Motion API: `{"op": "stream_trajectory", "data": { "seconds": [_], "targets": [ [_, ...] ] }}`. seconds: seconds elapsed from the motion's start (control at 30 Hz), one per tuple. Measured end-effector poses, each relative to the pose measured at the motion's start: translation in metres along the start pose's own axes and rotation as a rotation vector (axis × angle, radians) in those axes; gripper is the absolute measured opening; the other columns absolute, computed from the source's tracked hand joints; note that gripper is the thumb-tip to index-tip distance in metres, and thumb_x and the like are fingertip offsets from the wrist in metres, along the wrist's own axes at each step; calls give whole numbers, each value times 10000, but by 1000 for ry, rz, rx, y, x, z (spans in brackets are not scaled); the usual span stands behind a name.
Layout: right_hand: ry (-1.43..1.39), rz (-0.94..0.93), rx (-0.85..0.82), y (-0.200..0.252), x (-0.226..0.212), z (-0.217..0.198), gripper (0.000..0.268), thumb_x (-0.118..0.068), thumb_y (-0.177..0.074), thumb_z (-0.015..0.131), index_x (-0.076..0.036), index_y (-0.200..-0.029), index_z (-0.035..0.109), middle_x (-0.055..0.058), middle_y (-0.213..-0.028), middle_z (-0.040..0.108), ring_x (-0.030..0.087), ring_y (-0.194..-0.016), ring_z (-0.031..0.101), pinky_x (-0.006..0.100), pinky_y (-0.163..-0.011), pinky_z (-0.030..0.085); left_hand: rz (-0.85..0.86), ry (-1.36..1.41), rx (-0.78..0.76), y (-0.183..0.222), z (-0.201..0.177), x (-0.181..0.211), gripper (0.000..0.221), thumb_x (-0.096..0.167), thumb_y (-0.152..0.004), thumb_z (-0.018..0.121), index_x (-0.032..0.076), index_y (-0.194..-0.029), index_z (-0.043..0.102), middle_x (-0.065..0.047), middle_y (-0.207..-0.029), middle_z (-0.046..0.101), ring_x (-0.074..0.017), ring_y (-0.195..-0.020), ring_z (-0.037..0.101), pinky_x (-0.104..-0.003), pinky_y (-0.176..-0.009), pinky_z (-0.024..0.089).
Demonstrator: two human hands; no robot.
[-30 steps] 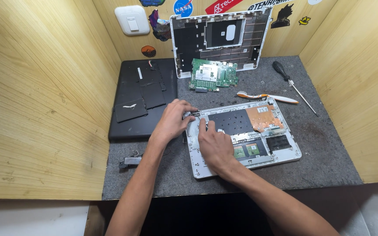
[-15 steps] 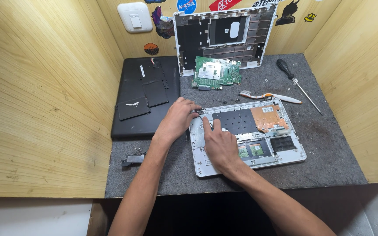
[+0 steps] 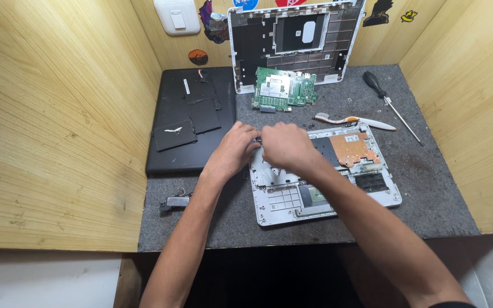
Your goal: Disassembling a laptop to clean internal components using a screwdriver and a toothbrush.
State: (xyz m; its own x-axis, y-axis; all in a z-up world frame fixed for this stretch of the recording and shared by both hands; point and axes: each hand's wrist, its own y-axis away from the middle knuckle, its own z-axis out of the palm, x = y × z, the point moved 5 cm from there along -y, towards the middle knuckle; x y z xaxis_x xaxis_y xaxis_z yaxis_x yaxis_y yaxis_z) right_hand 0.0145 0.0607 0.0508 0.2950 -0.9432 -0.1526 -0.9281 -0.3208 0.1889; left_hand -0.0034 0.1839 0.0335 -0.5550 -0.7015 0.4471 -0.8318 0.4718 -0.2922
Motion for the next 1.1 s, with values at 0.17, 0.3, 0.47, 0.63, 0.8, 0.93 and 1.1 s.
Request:
{"op": "stream_trajectory", "data": {
  "seconds": [0.17, 0.3, 0.47, 0.63, 0.8, 0.93, 1.1],
  "targets": [
    [-7, -6, -132, -10, 8, -16, 257, -141, -854, 561, -106, -975, 785, 163, -754, 736, 363, -674, 749, 580, -610, 594, 45, -164, 25, 2, 2, 10, 189, 163, -936, 699, 85, -1104, 741, -65, -950, 697, -166, -940, 568, -257, -776, 547],
    [-177, -51, -53, 58, -5, -24, 376, -68, -967, 452, -1, -1201, 740, 243, -887, 751, 408, -784, 767, 520, -699, 615, 93, -403, 61, 4, 19, 4, 174, 166, -939, 693, 96, -1098, 713, -46, -962, 692, -161, -984, 567, -248, -844, 528],
    [-207, -6, 115, 98, -22, -5, 502, 15, -962, 399, 21, -1446, 531, 213, -951, 644, 281, -649, 716, 432, -608, 611, 94, -468, 77, 6, 13, 12, 189, 121, -920, 718, 85, -1105, 718, -56, -943, 695, -158, -961, 580, -240, -833, 526],
    [-153, 43, 157, 100, -28, 2, 569, 97, -922, 446, 67, -1489, 462, 262, -1053, 618, 195, -580, 694, 361, -552, 616, 113, -457, 86, 5, 7, 14, 212, 164, -929, 733, 96, -1130, 731, -66, -949, 713, -150, -938, 596, -230, -827, 530],
    [-49, 3, 103, 88, -28, -3, 529, 82, -896, 460, 70, -1421, 525, 251, -1013, 636, 324, -671, 753, 423, -529, 637, 161, -569, 80, 5, 23, 9, 228, 166, -892, 774, 82, -1101, 740, -75, -912, 718, -157, -917, 609, -216, -812, 535],
    [-20, -41, 112, 28, 10, 20, 395, -109, -899, 496, -30, -1218, 715, 209, -797, 679, 399, -631, 733, 529, -492, 596, 158, -578, 70, 3, 23, 9, 209, 151, -904, 755, 70, -1096, 738, -77, -896, 715, -150, -904, 607, -205, -800, 534],
    [35, -40, -89, -17, 4, -17, 346, -258, -936, 507, -55, -986, 782, 228, -807, 739, 438, -759, 751, 639, -660, 579, 129, -546, 63, 2, 22, 12, 149, 84, -927, 674, 56, -1064, 728, -71, -836, 674, -151, -877, 577, -207, -796, 531]
  ]
}}
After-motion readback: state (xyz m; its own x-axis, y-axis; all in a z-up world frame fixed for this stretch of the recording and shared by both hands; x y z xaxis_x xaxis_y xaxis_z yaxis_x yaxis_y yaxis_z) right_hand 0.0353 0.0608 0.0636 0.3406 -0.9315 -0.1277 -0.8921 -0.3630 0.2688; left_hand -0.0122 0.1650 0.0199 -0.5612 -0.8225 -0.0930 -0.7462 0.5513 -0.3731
